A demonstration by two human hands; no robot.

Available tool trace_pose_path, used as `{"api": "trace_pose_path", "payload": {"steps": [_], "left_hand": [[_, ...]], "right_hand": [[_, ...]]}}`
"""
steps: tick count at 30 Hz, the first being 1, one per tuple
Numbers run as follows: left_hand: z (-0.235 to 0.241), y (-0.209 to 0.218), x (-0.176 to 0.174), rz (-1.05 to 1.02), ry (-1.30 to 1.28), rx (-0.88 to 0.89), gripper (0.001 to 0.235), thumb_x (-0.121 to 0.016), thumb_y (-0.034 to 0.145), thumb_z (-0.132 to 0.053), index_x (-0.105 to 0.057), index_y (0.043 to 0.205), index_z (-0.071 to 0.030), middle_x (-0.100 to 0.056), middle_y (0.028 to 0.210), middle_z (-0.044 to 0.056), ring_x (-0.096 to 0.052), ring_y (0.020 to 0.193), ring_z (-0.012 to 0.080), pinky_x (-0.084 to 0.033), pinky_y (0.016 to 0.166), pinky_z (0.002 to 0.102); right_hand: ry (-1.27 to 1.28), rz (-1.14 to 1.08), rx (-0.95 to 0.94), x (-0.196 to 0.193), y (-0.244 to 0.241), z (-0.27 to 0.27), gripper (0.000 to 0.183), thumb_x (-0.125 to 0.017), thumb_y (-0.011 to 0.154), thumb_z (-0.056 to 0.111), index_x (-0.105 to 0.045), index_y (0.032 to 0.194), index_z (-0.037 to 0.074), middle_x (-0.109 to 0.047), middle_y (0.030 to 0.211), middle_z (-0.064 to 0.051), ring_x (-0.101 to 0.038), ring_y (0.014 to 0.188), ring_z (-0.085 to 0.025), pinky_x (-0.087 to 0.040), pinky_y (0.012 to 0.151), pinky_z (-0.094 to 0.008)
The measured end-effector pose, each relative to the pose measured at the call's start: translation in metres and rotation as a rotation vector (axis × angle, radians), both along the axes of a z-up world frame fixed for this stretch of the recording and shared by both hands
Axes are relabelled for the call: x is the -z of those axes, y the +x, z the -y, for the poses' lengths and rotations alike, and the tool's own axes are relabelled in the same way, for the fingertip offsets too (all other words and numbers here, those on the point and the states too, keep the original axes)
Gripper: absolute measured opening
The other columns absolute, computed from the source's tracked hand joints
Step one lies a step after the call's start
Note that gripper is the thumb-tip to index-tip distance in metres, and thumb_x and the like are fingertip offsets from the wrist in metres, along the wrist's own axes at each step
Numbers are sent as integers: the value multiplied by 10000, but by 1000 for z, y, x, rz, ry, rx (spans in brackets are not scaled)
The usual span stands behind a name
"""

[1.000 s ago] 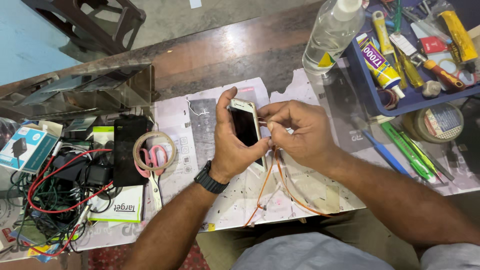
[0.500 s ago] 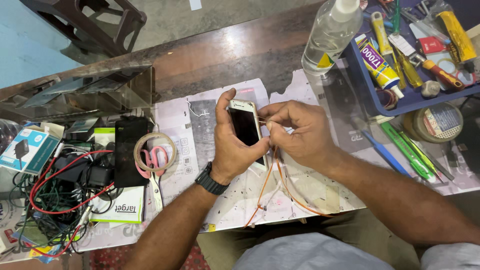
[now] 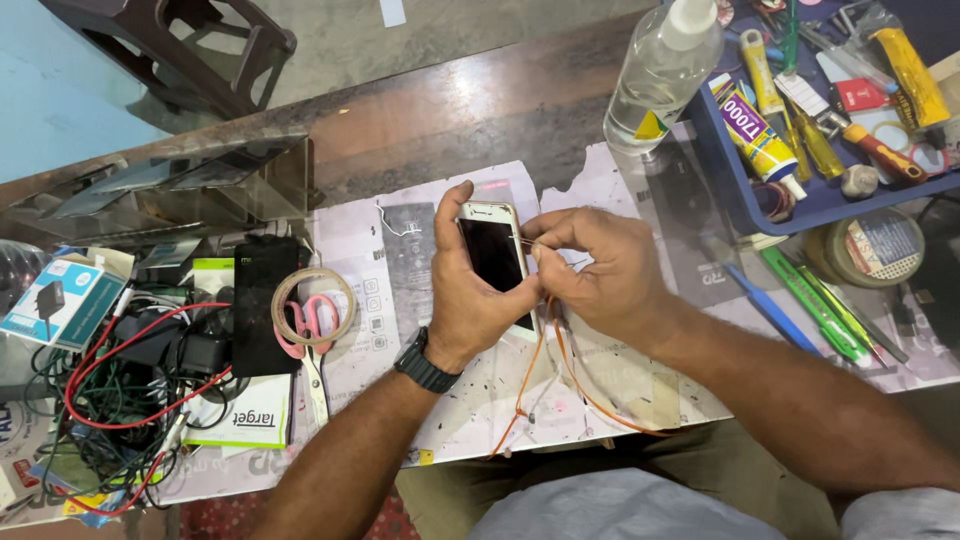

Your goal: The person holds a white smartphone and uses a thin orange wire and a small metal tool to probe the top edge and screen area. The person repeatedly inserts and removes the wire and tool while rotating the phone to access different sides.

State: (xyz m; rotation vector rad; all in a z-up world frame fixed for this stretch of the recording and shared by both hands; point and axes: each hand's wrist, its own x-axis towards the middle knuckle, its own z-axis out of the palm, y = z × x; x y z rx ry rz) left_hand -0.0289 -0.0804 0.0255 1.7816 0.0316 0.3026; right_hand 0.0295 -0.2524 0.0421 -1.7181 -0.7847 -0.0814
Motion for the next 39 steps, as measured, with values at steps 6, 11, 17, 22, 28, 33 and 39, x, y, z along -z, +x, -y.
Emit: {"api": "trace_pose_path", "payload": {"steps": [6,11,17,22,28,33,39], "left_hand": [[1,0,-1,-4,6,1,1014,-858,770,-123,-229,1562,-46,-690,1077,65,-695,958,133,-600,875,290],[2,0,-1,-6,8,2,1012,-860,776,-129,-228,1561,-36,-689,1051,60,-687,931,130,-596,858,288],[4,-1,-1,6,18,-7,1020,-863,769,-125,-222,1558,-34,-689,1020,56,-683,900,129,-593,839,283],[1,-1,-1,-41,21,1,1029,-836,743,-105,-209,1556,-37,-691,993,49,-688,862,126,-598,813,279],[-1,1,0,-5,8,11,1032,-850,739,-109,-225,1557,-40,-679,1068,62,-682,938,134,-594,874,287],[-2,1,3,-2,11,-21,1034,-867,735,-118,-253,1564,-43,-635,1121,69,-640,1002,139,-577,905,293],[-4,2,5,0,-36,-7,1050,-879,729,-125,-253,1568,-49,-587,1164,65,-617,1033,139,-569,912,288]], "right_hand": [[-1,30,26,2,-1,-1,85,-708,898,25,-640,943,4,-766,1035,-136,-756,825,-186,-604,718,-299],[-14,21,39,2,-2,-1,74,-706,898,22,-646,939,5,-767,1008,-130,-754,808,-186,-602,700,-297],[-12,31,28,0,-2,-1,74,-700,915,16,-637,953,5,-767,1000,-125,-756,826,-190,-602,729,-306],[-37,6,17,0,0,0,67,-698,925,22,-641,951,-1,-770,992,-123,-759,808,-183,-599,706,-299],[-1,-37,-5,-2,0,-1,81,-693,919,3,-640,977,-16,-760,1074,-127,-751,862,-170,-604,758,-293],[1,65,11,-9,-1,-3,161,-722,934,-32,-673,1084,0,-737,1083,-125,-733,929,-215,-587,807,-312],[-13,151,2,-11,1,-4,217,-729,919,-54,-680,1113,30,-731,1015,-111,-703,848,-230,-557,742,-320]]}}
